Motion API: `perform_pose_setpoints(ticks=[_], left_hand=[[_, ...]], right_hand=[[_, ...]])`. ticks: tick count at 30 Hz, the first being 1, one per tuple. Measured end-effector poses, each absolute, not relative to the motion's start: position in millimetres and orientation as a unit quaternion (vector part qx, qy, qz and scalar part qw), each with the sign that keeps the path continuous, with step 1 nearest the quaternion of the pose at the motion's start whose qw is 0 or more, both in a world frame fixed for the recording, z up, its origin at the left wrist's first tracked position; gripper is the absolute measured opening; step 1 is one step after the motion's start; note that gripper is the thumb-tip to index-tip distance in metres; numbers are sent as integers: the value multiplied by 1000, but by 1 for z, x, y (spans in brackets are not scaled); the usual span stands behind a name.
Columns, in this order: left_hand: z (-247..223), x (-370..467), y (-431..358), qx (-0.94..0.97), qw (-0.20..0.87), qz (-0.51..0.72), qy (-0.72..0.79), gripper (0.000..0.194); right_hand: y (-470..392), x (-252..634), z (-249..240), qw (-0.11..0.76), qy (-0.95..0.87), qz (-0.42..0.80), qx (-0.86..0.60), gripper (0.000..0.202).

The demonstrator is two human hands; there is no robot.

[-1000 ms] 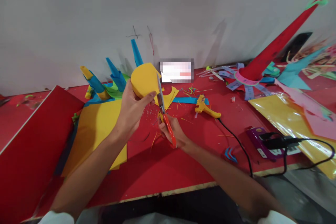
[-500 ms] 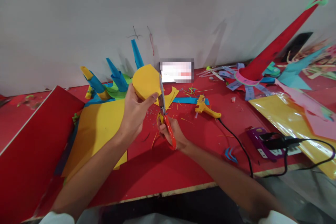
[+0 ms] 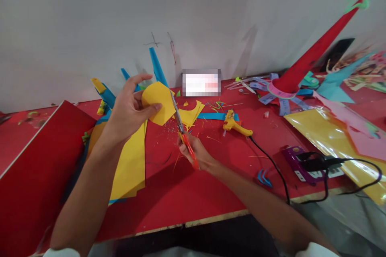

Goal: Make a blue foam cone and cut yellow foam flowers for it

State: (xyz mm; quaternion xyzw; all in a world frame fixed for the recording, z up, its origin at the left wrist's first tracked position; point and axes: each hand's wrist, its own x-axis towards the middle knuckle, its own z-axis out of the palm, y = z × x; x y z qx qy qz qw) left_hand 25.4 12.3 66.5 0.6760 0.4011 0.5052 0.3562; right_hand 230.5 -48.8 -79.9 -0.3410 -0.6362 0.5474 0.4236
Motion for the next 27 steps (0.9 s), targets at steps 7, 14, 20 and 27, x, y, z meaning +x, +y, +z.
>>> perform_pose_setpoints(ticks=[7, 14, 20, 27], left_hand=[[65, 27, 11, 687, 363, 484, 403, 70], [65, 30, 11, 653, 402, 499, 403, 68], [67, 31, 11, 645, 419, 504, 394, 68], [60, 39, 10, 644, 428, 505, 383, 62]], right_hand=[[-48, 231, -76, 445, -635, 536, -333, 71], [-49, 233, -79, 433, -609, 584, -317, 68], [-49, 233, -80, 447, -599, 586, -314, 68], [-48, 230, -89, 456, -605, 587, -285, 66]])
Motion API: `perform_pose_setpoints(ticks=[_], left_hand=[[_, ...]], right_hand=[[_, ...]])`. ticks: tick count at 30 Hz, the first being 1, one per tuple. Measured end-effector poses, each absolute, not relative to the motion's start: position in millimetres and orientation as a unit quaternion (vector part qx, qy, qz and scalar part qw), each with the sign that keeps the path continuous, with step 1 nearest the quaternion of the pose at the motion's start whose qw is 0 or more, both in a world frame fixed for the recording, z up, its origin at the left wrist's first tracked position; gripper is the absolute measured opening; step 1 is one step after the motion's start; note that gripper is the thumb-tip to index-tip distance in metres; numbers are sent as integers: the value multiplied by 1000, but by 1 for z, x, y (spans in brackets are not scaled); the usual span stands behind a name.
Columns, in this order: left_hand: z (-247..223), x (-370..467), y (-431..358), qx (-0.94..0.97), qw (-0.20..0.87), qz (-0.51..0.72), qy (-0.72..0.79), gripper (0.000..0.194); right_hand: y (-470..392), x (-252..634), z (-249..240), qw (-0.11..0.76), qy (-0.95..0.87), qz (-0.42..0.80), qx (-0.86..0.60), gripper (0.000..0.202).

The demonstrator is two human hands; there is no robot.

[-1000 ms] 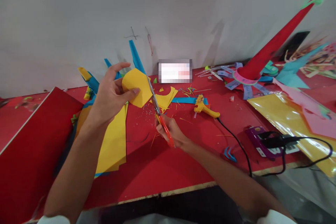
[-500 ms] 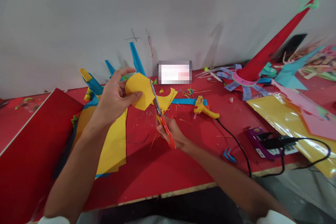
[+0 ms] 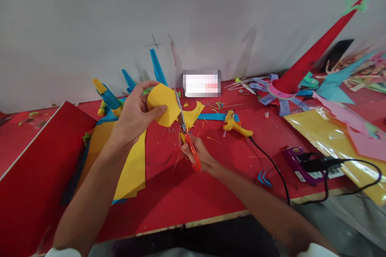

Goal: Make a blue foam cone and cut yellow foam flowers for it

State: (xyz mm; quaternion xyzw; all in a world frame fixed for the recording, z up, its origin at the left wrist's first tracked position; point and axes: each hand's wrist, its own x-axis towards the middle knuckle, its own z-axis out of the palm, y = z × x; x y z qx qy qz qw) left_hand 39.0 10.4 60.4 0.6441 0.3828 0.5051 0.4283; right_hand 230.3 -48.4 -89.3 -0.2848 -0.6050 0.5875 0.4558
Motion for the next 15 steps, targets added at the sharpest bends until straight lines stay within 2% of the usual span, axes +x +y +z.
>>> perform_pose_setpoints(ticks=[8, 12, 15], left_hand=[[59, 42, 8, 674, 427, 472, 375, 58], [63, 40, 5, 714, 338, 466, 398, 41], [64, 42, 3, 699, 346, 474, 409, 30]], right_hand=[[-44, 228, -92, 465, -602, 596, -257, 64], [-46, 231, -86, 451, -614, 588, -269, 65], [-47, 231, -85, 445, -615, 591, -272, 66]])
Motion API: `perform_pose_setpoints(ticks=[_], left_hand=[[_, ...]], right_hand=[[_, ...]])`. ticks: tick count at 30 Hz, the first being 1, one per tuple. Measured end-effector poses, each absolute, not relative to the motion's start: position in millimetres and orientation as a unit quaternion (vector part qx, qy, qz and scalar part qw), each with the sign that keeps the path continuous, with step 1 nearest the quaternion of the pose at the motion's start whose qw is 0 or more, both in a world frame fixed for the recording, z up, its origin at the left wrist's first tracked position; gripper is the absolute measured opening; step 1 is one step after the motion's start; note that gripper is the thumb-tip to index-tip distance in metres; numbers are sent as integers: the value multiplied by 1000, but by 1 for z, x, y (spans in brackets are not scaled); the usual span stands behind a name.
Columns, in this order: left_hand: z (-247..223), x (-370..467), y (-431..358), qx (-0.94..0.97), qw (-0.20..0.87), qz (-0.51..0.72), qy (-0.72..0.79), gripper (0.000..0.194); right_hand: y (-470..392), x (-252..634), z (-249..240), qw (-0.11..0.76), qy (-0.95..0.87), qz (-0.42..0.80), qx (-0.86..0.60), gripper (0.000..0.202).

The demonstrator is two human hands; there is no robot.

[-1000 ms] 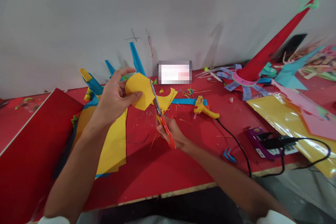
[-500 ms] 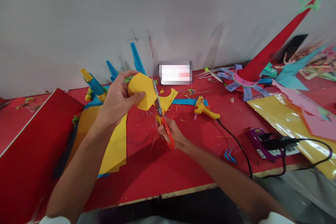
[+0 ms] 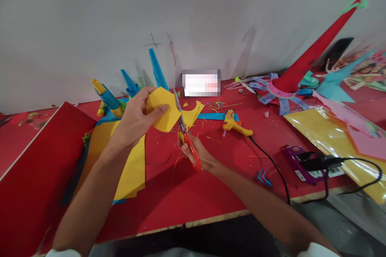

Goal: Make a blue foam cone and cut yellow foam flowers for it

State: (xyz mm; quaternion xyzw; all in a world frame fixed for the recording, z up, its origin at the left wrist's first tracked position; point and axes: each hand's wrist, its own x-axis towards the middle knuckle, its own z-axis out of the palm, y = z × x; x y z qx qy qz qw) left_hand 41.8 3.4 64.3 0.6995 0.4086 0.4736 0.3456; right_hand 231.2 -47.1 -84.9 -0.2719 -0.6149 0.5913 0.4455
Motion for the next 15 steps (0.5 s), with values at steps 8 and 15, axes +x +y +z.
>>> perform_pose_setpoints(ticks=[8, 15], left_hand=[[53, 47, 7, 647, 372, 540, 389, 32], [49, 47, 8, 636, 370, 552, 392, 32]], right_hand=[[-48, 227, -87, 447, -598, 613, -257, 68], [-48, 226, -87, 436, -612, 601, -272, 73]])
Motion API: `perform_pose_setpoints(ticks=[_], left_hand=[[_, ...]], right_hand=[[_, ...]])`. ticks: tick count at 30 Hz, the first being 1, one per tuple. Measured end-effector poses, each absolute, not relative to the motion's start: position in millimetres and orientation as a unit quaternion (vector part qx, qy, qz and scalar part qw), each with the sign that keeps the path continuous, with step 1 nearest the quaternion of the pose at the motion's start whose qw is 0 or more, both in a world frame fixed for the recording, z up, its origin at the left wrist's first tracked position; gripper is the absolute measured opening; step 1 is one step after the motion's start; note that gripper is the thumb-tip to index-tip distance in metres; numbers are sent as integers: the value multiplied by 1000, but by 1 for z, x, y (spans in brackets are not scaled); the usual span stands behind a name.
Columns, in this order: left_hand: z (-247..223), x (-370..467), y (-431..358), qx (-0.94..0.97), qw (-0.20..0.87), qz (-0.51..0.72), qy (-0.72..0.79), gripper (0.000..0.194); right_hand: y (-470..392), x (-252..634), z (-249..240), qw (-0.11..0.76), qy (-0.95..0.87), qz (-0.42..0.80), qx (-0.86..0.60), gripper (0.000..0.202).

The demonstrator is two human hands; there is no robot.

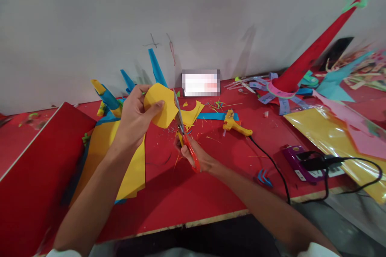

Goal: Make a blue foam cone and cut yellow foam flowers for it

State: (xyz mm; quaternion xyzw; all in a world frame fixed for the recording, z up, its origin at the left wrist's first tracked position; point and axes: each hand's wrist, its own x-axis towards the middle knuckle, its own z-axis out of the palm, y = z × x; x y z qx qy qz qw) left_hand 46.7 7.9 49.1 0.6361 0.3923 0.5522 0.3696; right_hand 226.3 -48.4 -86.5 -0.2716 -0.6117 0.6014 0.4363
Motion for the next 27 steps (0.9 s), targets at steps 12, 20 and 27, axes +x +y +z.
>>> perform_pose_setpoints(ticks=[12, 20, 27], left_hand=[[56, 50, 4, 695, 349, 494, 388, 30], [58, 50, 2, 688, 316, 496, 425, 27], [56, 49, 3, 688, 305, 502, 427, 30]], right_hand=[[-41, 231, -90, 439, -629, 572, -291, 71], [-42, 232, -84, 442, -638, 563, -284, 70], [-41, 233, -86, 432, -647, 560, -286, 71]])
